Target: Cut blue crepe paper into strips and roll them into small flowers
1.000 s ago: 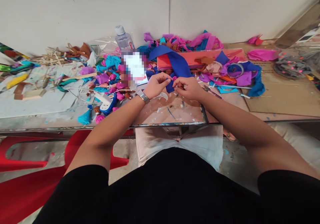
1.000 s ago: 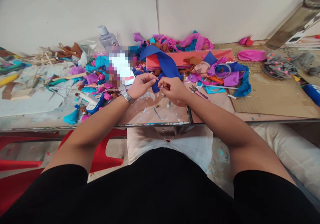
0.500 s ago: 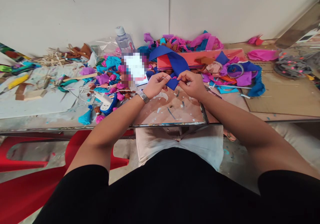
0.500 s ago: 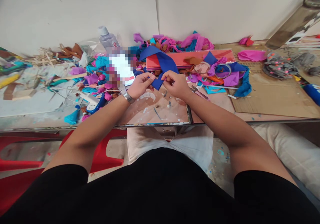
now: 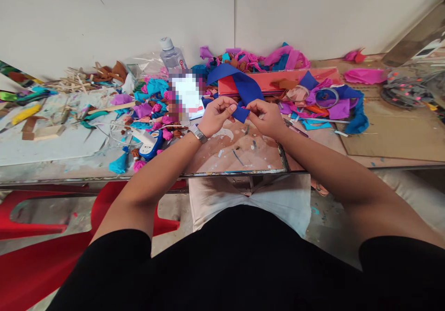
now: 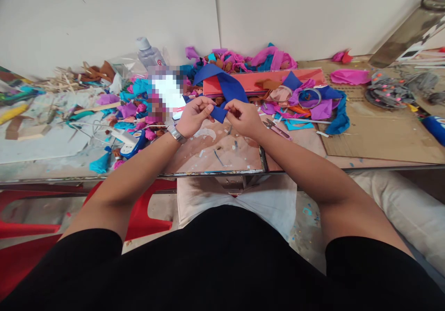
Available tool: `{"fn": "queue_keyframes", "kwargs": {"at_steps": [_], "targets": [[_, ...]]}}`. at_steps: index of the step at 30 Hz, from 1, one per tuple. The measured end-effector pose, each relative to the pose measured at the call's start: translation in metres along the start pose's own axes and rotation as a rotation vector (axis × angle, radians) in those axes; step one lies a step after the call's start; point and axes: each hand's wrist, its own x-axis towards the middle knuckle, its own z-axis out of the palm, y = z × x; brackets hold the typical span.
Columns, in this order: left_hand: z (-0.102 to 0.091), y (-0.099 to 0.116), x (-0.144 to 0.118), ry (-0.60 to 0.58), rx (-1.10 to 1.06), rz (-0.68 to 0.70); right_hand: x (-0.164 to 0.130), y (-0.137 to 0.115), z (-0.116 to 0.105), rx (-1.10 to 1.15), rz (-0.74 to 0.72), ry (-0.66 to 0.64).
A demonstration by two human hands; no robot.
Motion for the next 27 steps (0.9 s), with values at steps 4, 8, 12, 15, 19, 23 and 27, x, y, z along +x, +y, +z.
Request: {"fn": "queue_keyframes", "kwargs": {"at_steps": [4, 8, 12, 15, 19, 23, 27], "targets": [[-0.001, -0.002, 0.0, -0.018, -0.019, 0.035, 0.002, 0.001, -0.002, 0.005, -0.015, 0.031], [0.0, -0.003, -0.001, -0.017, -0.001, 0.088, 0.002, 0.001, -0.001, 0.071, -0.013, 0.046], [-0.001, -0.002, -0.002, -0.033, 0.077, 0.143, 0.001, 0.005, 0.005, 0.163, 0.085, 0.002], [0.0, 0.0, -0.005, -0.056, 0.149, 0.184, 0.002, 0.01, 0.009, 0.156, 0.093, 0.042], [0.004, 0.005, -0.01, -0.127, 0.238, 0.212, 0.003, 0.016, 0.011, 0.216, 0.154, 0.016], [0.006, 0.012, -0.013, -0.174, 0.304, 0.23, 0.003, 0.018, 0.012, 0.27, 0.215, -0.046], [0.007, 0.014, -0.013, -0.187, 0.302, 0.241, 0.003, 0.018, 0.013, 0.266, 0.213, -0.08]]}}
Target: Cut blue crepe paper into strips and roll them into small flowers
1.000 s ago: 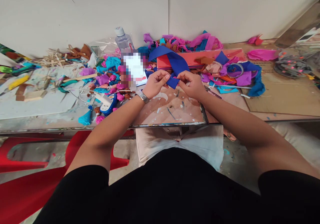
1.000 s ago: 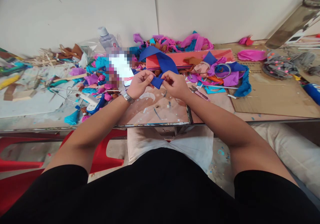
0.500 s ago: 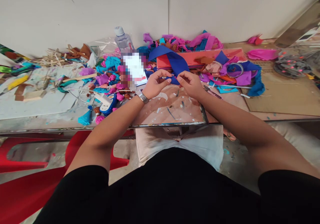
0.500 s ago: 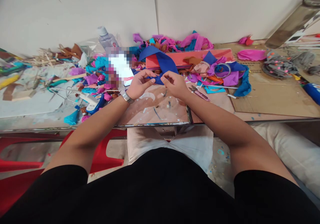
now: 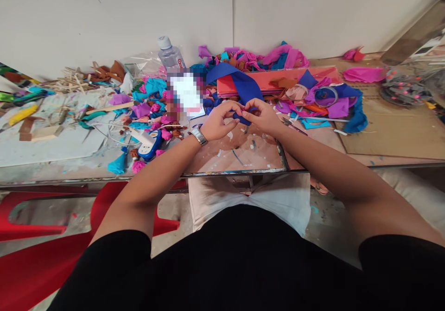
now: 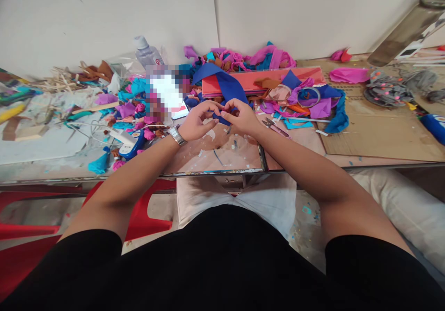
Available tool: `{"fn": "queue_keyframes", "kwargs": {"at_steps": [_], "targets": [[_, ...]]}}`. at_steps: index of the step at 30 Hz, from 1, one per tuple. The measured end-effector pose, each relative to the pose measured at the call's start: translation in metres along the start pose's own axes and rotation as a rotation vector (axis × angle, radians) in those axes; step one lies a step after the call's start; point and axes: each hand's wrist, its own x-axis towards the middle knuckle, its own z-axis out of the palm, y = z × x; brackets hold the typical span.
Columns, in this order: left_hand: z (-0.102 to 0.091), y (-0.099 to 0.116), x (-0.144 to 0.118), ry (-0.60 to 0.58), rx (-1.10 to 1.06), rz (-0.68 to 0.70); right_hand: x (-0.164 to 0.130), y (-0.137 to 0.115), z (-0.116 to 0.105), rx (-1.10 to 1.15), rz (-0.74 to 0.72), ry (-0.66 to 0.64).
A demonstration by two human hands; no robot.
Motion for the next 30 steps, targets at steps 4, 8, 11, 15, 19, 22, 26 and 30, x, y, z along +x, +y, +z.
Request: {"fn": "queue_keyframes", "kwargs": {"at_steps": [4, 8, 11, 15, 19, 22, 26, 30], "targets": [[0.002, -0.007, 0.0, 0.023, -0.102, 0.003, -0.001, -0.001, 0.001, -0.013, -0.005, -0.004], [0.004, -0.014, 0.001, 0.064, -0.116, -0.012, -0.002, -0.003, -0.001, -0.058, -0.069, 0.024], [0.004, -0.014, 0.0, 0.058, -0.135, -0.015, -0.002, -0.004, -0.004, -0.096, -0.128, -0.027], [0.004, -0.014, 0.0, 0.023, -0.154, -0.003, -0.002, -0.001, -0.005, -0.136, -0.182, -0.084], [0.004, -0.014, -0.001, 0.0, -0.141, 0.007, -0.001, 0.003, -0.005, -0.155, -0.205, -0.084], [0.005, -0.014, -0.001, -0.001, -0.14, -0.003, -0.002, 0.002, -0.005, -0.156, -0.204, -0.086], [0.006, -0.015, 0.0, -0.005, -0.169, 0.009, -0.003, -0.002, -0.005, -0.152, -0.198, -0.066], [0.005, -0.019, 0.0, 0.01, -0.202, -0.065, -0.004, -0.005, -0.003, -0.104, -0.174, -0.026]]}}
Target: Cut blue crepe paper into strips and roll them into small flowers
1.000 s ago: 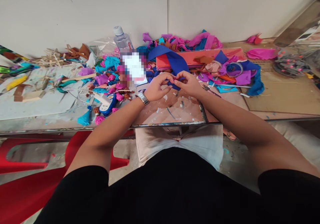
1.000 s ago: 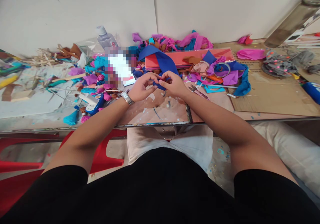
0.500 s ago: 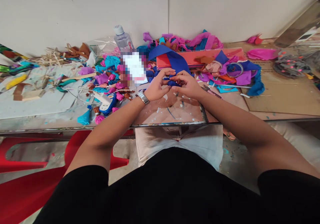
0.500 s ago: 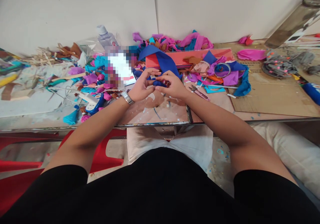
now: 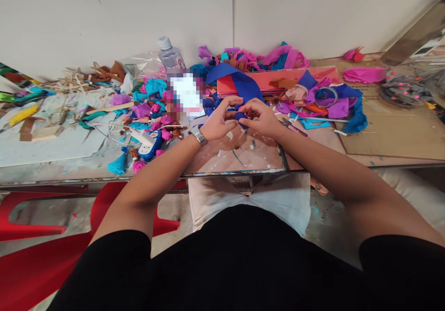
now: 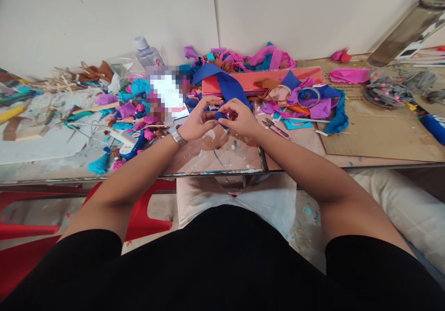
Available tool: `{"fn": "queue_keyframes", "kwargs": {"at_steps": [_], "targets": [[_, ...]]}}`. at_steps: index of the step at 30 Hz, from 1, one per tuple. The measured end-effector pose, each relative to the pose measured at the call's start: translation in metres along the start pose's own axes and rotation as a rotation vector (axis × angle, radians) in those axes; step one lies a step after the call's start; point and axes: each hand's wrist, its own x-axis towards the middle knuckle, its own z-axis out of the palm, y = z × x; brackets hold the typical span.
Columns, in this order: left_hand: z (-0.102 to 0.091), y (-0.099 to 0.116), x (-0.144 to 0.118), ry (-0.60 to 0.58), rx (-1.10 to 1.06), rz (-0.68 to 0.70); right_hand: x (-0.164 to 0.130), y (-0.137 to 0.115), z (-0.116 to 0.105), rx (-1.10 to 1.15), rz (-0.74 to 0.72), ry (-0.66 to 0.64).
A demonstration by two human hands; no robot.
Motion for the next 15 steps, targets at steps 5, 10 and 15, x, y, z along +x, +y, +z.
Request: {"fn": "queue_keyframes", "kwargs": {"at_steps": [5, 10, 15], "targets": [[-0.002, -0.009, 0.0, 0.028, -0.093, -0.135, 0.002, 0.0, 0.0, 0.077, 0.099, 0.067], [0.005, -0.003, -0.001, -0.058, -0.097, -0.265, 0.002, 0.004, 0.003, 0.131, 0.131, 0.091], [0.01, 0.004, -0.001, -0.055, -0.073, -0.282, 0.002, 0.002, 0.008, 0.232, 0.159, 0.045]]}}
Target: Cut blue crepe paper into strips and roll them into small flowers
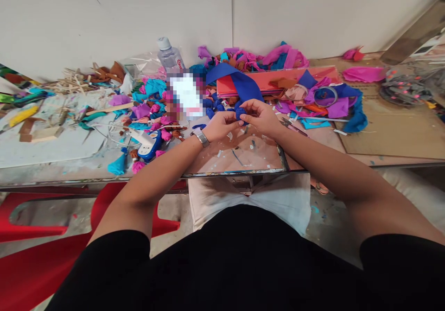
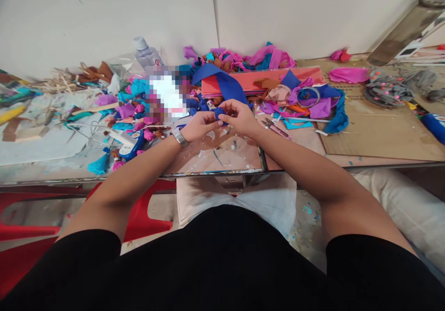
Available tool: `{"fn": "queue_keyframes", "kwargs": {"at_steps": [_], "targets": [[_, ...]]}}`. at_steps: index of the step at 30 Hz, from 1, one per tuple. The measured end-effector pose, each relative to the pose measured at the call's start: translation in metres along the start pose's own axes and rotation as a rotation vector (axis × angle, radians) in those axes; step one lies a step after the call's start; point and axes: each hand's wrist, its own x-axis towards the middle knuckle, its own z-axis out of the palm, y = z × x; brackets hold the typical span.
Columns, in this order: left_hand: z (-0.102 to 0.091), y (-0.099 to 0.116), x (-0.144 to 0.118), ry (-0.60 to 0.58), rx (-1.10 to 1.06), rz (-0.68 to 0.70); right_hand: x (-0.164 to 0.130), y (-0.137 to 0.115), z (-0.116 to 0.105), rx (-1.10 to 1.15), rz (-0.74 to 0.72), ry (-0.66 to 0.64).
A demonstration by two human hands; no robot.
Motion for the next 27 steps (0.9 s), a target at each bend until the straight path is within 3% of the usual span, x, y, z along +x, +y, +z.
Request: {"fn": "queue_keyframes", "kwargs": {"at_steps": [9, 27], "targets": [[-0.004, 0.001, 0.0, -0.009, 0.083, -0.039, 0.0, -0.003, -0.003, 0.02, 0.076, -0.127], [-0.007, 0.012, -0.003, 0.069, 0.133, -0.127, 0.0, -0.009, -0.004, -0.083, 0.21, -0.038]]}}
